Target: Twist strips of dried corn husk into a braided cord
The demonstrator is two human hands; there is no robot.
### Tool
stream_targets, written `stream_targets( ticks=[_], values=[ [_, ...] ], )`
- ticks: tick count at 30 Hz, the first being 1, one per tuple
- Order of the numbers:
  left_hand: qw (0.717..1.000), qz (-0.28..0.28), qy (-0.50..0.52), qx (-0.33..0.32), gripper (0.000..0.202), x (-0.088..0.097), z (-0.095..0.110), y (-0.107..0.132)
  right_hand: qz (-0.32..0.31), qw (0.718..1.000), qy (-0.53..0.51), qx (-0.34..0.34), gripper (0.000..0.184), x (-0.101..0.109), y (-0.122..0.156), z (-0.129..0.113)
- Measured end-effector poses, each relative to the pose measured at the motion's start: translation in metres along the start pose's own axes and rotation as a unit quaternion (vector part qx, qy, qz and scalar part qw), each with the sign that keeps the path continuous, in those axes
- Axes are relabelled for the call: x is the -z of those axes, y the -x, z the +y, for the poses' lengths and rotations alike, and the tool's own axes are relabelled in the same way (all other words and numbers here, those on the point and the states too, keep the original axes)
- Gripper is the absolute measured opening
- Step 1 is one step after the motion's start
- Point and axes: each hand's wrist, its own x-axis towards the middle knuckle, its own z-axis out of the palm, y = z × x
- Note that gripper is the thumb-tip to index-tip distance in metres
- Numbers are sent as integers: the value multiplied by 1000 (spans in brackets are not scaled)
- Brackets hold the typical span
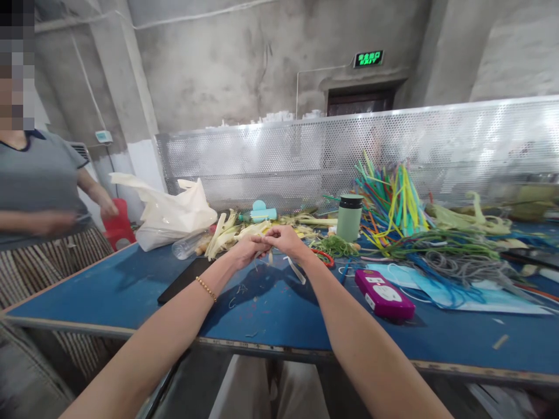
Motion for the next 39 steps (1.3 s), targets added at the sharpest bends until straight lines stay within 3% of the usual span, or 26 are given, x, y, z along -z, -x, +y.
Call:
stream_targets(
  ticks=[10, 23, 39],
  values=[
    [1000, -6, 13, 18, 9, -3, 1, 2, -14, 999, -29, 5, 15, 0, 1, 2],
    [1000, -18, 3, 12, 6, -4, -1, 4, 30, 998, -31, -42, 12, -10, 3, 6],
    [1000, -11, -22, 9, 8, -4, -2, 3, 47, 998, -13, -37, 12, -11, 1, 12]
  ],
)
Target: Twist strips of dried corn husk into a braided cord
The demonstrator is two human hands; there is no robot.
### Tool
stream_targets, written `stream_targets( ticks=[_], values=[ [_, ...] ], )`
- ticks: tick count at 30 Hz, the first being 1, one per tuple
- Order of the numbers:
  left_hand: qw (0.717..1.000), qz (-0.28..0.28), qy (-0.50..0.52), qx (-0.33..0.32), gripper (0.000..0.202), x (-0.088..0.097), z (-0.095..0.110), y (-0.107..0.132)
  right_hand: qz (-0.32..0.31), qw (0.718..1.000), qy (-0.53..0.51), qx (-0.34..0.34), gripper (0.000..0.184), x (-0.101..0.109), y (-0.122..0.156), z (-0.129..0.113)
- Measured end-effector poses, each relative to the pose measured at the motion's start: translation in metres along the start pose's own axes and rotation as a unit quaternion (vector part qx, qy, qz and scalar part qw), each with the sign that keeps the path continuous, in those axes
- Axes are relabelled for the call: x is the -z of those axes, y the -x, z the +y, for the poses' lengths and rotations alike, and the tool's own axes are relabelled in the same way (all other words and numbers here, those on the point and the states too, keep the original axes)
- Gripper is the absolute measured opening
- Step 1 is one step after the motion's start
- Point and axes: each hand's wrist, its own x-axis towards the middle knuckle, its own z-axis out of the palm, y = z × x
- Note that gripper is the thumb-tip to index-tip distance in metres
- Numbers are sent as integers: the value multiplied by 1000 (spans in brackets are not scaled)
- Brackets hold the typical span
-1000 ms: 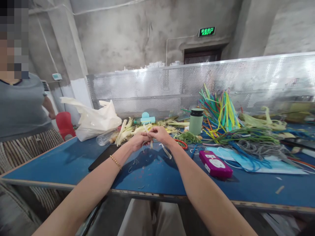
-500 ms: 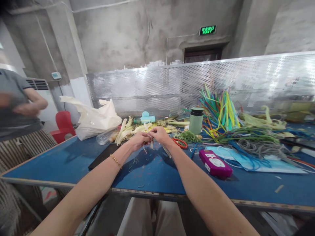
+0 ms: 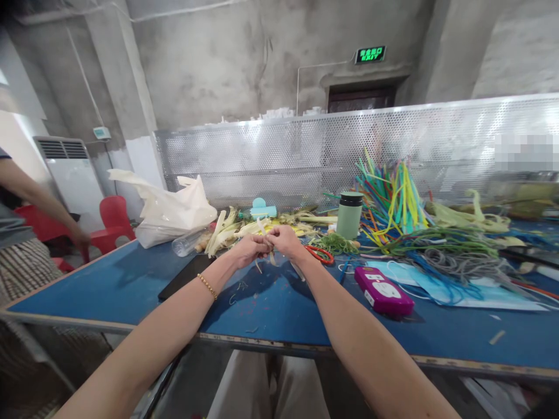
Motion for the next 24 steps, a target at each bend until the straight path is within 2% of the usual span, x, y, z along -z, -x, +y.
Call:
stream_targets(
  ticks=[10, 16, 18, 20, 21, 24],
  values=[
    [1000, 10, -13, 3, 10, -3, 4, 3, 3, 1000, 17, 2, 14, 1, 1, -3],
    [999, 13, 29, -10, 10, 1, 5, 1, 11, 997, 71, 23, 19, 5, -6, -2],
    [998, 34, 54, -12, 12, 3, 7, 0, 71, 985, 151, 48, 21, 10, -9, -3],
    [995, 67, 76, -6, 16, 5, 7, -2, 151, 958, 240, 52, 23, 15, -10, -5],
    [993, 85, 85, -4, 18, 5, 8, -3, 170, 947, 269, 45, 23, 17, -10, -6],
    [986, 132, 97, -14, 22, 6, 7, -4, 135, 947, 291, 23, 22, 18, -4, -11]
  ],
)
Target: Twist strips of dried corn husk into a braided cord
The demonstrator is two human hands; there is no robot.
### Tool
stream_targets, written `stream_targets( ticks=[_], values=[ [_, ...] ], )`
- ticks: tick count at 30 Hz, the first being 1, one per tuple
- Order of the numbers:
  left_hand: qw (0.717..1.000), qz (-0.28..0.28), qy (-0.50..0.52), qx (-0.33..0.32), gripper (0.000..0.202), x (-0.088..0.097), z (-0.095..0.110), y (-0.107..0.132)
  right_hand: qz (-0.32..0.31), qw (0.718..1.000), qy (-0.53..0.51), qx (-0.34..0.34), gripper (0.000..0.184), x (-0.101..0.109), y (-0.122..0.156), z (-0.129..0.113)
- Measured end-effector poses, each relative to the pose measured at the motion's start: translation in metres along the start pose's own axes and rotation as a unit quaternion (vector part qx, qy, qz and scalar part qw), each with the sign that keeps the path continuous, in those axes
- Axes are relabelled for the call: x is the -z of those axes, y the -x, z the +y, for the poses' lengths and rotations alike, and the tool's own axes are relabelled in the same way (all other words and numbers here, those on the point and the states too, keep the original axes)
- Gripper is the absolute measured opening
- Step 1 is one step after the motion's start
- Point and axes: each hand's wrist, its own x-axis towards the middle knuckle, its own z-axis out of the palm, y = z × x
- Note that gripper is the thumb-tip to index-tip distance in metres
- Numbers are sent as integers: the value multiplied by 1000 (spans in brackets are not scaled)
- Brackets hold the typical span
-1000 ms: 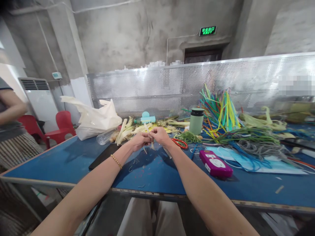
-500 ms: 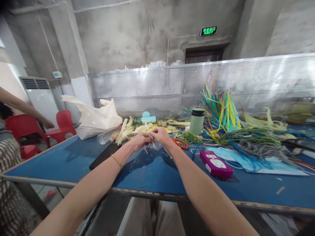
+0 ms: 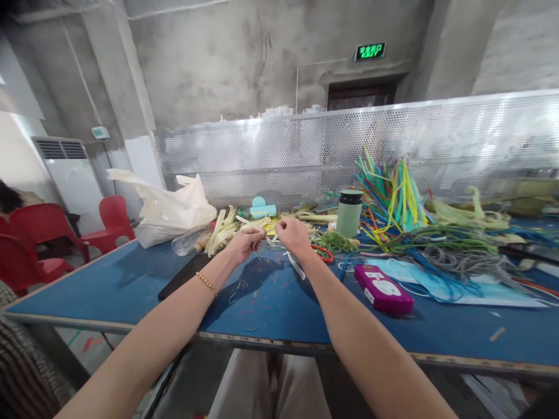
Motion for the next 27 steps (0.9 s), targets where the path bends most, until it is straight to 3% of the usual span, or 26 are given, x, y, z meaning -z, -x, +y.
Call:
stream_targets(
  ticks=[3, 8, 12, 15, 20, 27],
  values=[
    [998, 41, 1, -41, 24, 0, 0, -1, -46, 998, -20, -28, 24, 3, 6, -8],
    [992, 111, 2, -59, 24, 1, 1, -2, -65, 992, -70, -80, 32, 5, 12, -18],
    [995, 77, -3, -59, 25, -1, 0, 0, -148, 953, -245, -104, 20, -2, 14, -21],
    [998, 44, 1, -53, 26, -2, -1, 1, -151, 918, -348, -115, 13, -9, 16, -21],
    [999, 5, 31, -25, 26, 1, -3, -4, -114, 911, -375, -129, 11, -13, 15, -18],
    [1000, 9, 26, -13, 23, 2, -4, -6, -106, 908, -379, -142, 9, -14, 14, -17]
  ],
)
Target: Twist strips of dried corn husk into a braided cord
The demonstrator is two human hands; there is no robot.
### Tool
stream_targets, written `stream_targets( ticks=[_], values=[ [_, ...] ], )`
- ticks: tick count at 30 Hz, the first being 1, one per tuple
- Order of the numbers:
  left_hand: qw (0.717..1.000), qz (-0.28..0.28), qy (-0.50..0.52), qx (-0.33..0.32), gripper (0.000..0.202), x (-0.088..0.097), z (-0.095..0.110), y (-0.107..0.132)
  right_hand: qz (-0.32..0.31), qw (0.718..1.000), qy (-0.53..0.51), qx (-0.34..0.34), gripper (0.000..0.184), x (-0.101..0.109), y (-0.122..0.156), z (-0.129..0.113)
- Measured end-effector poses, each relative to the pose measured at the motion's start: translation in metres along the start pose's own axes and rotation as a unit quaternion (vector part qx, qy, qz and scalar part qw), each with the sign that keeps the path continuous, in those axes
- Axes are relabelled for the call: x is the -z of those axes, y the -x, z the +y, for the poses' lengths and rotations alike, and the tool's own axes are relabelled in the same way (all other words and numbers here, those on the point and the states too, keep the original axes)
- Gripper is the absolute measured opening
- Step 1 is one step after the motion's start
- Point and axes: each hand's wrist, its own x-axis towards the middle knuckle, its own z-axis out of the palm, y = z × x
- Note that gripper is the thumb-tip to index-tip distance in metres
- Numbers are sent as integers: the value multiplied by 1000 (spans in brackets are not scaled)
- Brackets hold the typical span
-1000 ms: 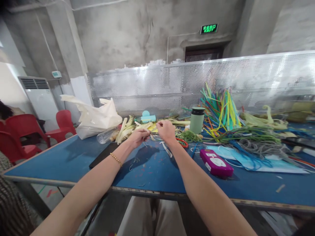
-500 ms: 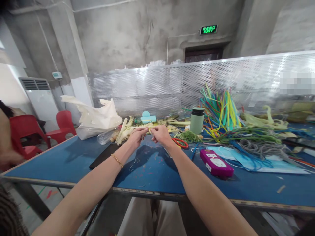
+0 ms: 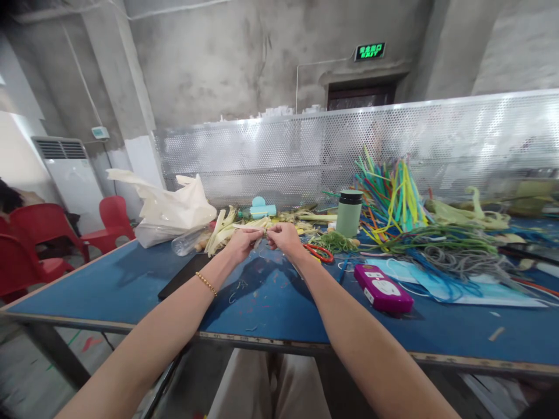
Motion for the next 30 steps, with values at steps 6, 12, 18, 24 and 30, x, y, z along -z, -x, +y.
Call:
stream_targets(
  ticks=[6, 12, 18, 24, 30],
  values=[
    [1000, -19, 8, 12, 19, -1, 1, 1, 10, 1000, 16, 15, 6, 0, 1, 1],
    [1000, -7, -8, 11, 12, -2, 4, 2, 29, 998, 42, 32, 11, 0, -3, 8],
    [1000, 4, 2, 12, 17, -4, 5, 4, 33, 989, 129, 64, 15, 0, -5, 13],
    [998, 52, 22, -15, 15, 8, 4, -4, -31, 952, 286, 107, 15, -12, 5, 19],
    [994, 93, 25, -50, 12, 29, 7, -18, -50, 936, 323, 131, 39, -15, 7, 17]
  ],
)
